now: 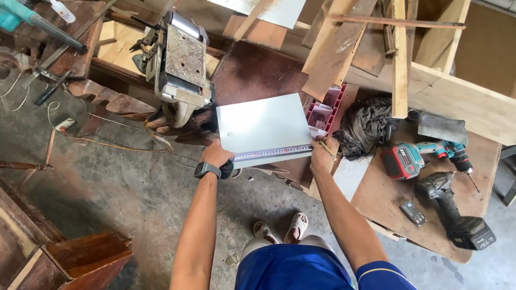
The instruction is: Measuring and marking a white board using a tape measure and pencil in a woodworking shop.
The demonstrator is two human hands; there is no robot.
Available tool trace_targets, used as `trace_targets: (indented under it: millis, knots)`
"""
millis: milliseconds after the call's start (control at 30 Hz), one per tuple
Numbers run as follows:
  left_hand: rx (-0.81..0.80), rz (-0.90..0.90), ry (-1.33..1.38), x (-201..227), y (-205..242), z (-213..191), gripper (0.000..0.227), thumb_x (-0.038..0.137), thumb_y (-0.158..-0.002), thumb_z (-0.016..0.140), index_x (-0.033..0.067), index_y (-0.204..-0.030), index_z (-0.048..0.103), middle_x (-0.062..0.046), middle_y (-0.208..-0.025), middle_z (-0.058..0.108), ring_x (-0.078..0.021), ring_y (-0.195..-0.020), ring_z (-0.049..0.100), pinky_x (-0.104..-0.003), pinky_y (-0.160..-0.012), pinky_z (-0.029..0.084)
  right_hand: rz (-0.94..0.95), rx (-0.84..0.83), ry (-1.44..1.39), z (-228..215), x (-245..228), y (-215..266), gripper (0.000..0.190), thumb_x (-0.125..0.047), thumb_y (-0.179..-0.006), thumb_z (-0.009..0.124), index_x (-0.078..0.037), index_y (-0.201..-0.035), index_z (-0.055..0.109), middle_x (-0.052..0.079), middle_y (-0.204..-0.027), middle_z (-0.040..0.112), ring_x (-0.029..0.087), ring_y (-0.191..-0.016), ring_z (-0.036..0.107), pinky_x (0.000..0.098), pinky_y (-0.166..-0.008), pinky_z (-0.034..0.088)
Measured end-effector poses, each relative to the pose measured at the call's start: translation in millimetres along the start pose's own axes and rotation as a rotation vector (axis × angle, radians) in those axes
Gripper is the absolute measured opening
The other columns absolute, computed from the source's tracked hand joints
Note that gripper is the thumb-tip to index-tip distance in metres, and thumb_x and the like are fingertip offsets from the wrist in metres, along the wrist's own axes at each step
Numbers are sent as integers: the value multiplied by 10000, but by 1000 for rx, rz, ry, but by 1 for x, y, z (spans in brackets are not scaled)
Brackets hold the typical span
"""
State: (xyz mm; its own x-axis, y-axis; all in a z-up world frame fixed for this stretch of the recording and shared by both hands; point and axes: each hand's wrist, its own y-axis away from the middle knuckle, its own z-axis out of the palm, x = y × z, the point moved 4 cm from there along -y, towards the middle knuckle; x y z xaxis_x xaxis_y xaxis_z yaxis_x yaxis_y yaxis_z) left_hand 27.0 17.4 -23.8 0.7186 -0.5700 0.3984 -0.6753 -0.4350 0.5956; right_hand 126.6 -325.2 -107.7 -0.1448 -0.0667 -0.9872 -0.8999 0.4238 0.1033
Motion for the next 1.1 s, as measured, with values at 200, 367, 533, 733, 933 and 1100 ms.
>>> trace_targets:
  millis: [200,367,533,733,933,1100]
  knots:
    - [14,0,-6,-5,-5,5,687,367,-849,748,35,-1401,509,-297,-1390,595,-499,-1266,587,-663,-990,492,-283,-82,228,-20,-77,21,217,-132,-932,675,-41,-1128,697,234,-1017,678,392,-1003,658,442,-890,504]
    - [-1,4,18,3,11,-3,677,347,-872,745,11,-1404,495,-321,-1389,584,-517,-1268,580,-675,-997,493,-44,-574,75,25,-69,21,278,-278,-900,628,-82,-1073,724,100,-789,716,182,-724,684,312,-736,538]
    - [14,-3,49,6,16,-6,725,319,-876,757,-6,-1447,450,-330,-1389,578,-527,-1269,576,-686,-995,496,32,-886,36,70,-7,8,184,-45,-758,684,5,-925,744,145,-633,665,184,-511,641,272,-521,537]
    - [-5,-18,35,-6,0,5,744,338,-867,751,30,-1460,424,-324,-1366,598,-527,-1245,591,-700,-968,507,-90,-832,375,76,3,0,51,-172,-723,683,-137,-720,721,36,-505,595,137,-466,533,250,-492,431]
    - [2,11,51,3,15,-3,710,302,-850,781,9,-1403,445,-345,-1310,622,-524,-1186,631,-668,-935,532,-93,-899,489,77,-3,5,104,-211,-773,680,-115,-749,711,80,-608,639,224,-627,601,336,-638,477]
    - [19,27,59,1,13,0,677,276,-848,781,11,-1368,439,-361,-1266,635,-534,-1148,645,-660,-927,536,-117,-954,487,79,-15,12,124,-205,-815,683,-99,-750,692,70,-618,644,219,-629,634,331,-644,499]
